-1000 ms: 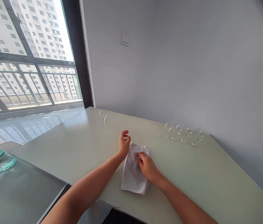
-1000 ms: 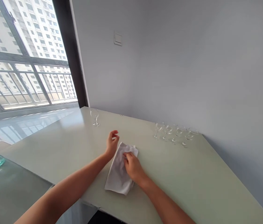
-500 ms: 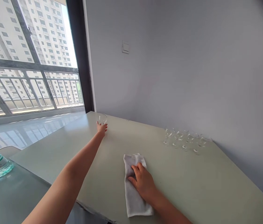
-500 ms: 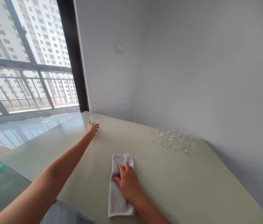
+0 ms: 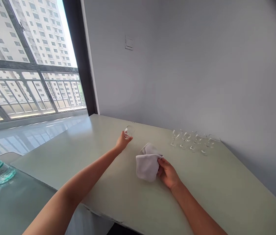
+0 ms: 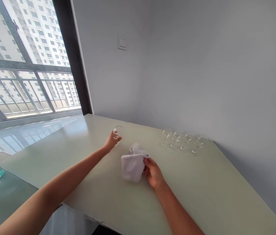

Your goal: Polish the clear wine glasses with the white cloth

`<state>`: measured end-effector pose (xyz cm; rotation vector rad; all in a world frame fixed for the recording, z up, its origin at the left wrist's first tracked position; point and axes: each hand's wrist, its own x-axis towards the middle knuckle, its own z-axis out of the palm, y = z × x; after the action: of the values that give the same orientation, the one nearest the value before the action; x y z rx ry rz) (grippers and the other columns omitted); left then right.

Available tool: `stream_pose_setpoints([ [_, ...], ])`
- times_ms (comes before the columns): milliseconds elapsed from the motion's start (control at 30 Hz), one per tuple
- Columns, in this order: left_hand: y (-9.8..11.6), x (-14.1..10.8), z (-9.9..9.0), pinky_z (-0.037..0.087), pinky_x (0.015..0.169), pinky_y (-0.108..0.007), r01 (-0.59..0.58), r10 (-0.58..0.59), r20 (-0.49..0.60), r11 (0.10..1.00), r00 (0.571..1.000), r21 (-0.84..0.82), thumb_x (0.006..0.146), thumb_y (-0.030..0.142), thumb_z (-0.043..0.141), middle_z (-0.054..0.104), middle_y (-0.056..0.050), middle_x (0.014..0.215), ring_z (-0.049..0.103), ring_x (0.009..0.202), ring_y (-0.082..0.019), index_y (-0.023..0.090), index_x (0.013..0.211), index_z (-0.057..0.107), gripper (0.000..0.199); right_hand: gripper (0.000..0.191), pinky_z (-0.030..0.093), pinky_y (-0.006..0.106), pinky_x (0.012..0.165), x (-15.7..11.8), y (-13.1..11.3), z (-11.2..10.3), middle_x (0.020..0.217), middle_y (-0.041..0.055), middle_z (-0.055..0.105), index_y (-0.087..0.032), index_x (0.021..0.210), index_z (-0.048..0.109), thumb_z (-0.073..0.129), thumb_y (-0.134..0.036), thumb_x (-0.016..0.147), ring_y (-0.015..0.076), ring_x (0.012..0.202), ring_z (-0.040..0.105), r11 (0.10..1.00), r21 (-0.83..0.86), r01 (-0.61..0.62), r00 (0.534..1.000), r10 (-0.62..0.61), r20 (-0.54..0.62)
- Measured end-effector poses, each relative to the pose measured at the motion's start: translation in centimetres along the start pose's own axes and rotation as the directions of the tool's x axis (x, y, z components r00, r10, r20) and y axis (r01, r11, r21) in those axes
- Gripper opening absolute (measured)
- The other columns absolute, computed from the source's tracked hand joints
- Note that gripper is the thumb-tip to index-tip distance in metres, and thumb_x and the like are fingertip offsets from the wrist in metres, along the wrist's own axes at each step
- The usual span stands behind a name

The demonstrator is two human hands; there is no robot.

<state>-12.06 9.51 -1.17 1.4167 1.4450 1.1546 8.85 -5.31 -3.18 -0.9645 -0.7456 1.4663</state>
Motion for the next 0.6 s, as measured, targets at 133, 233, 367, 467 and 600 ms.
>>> stream_pose_setpoints([
  [133,1.4,-4.3,1.9,0.038,0.061,-0.024,-0.29,0.246,0.159,0.873,0.956,0.393,0.071,0.039,0.059,0.058,0.001,0.092,0.054,0.069,-0.012,0.029,0.11,0.043,0.044,0.019,0.036,0.022,0.046,0.3,-2.3,-1.7,0.072,-0.0043,0.06,-0.027,0.081,0.059,0.068,-0.029,0.065,0.0106,0.056,0.049,0.962,0.209,0.174,0.982,-0.153,-0.109],
  [233,2.5,-6.2,2.8,0.038,0.065,-0.027,-0.431,0.371,0.22,0.756,0.902,0.492,0.074,0.036,0.058,0.056,-0.001,0.099,0.055,0.075,-0.015,0.03,0.115,0.039,0.045,0.018,0.04,0.024,0.053,-0.5,-3.4,-1.5,0.08,-0.0015,0.06,-0.025,0.087,0.059,0.063,-0.029,0.07,0.0128,0.065,0.051,0.953,0.122,0.276,0.961,-0.277,-0.013],
  [367,3.3,-7.3,3.8,0.038,0.073,-0.03,-0.495,0.454,0.217,0.69,0.864,0.528,0.076,0.031,0.056,0.055,-0.003,0.103,0.055,0.08,-0.017,0.029,0.116,0.039,0.044,0.015,0.043,0.028,0.062,-1.1,-4.3,-1.1,0.081,0.0009,0.061,-0.022,0.083,0.06,0.06,-0.029,0.069,0.017,0.074,0.055,0.933,-0.023,0.359,0.933,-0.36,-0.018],
  [467,3.3,-7.7,4.1,0.037,0.076,-0.032,-0.498,0.483,0.185,0.67,0.856,0.551,0.077,0.029,0.054,0.054,-0.004,0.104,0.054,0.086,-0.019,0.028,0.117,0.038,0.042,0.016,0.044,0.031,0.067,-0.9,-4.9,-1.9,0.079,0.0012,0.063,-0.023,0.081,0.061,0.055,-0.034,0.07,0.0192,0.077,0.057,0.919,-0.01,0.395,0.907,-0.392,-0.152],
  [600,2.6,-7.8,3.7,0.036,0.077,-0.032,-0.488,0.507,0.14,0.664,0.851,0.567,0.078,0.029,0.053,0.054,-0.004,0.103,0.052,0.089,-0.019,0.027,0.118,0.037,0.043,0.025,0.045,0.035,0.065,-0.5,-5.5,-3.4,0.065,0.0042,0.062,-0.021,0.072,0.062,0.05,-0.043,0.069,0.0231,0.072,0.059,0.909,-0.132,0.394,0.902,-0.411,-0.135],
])
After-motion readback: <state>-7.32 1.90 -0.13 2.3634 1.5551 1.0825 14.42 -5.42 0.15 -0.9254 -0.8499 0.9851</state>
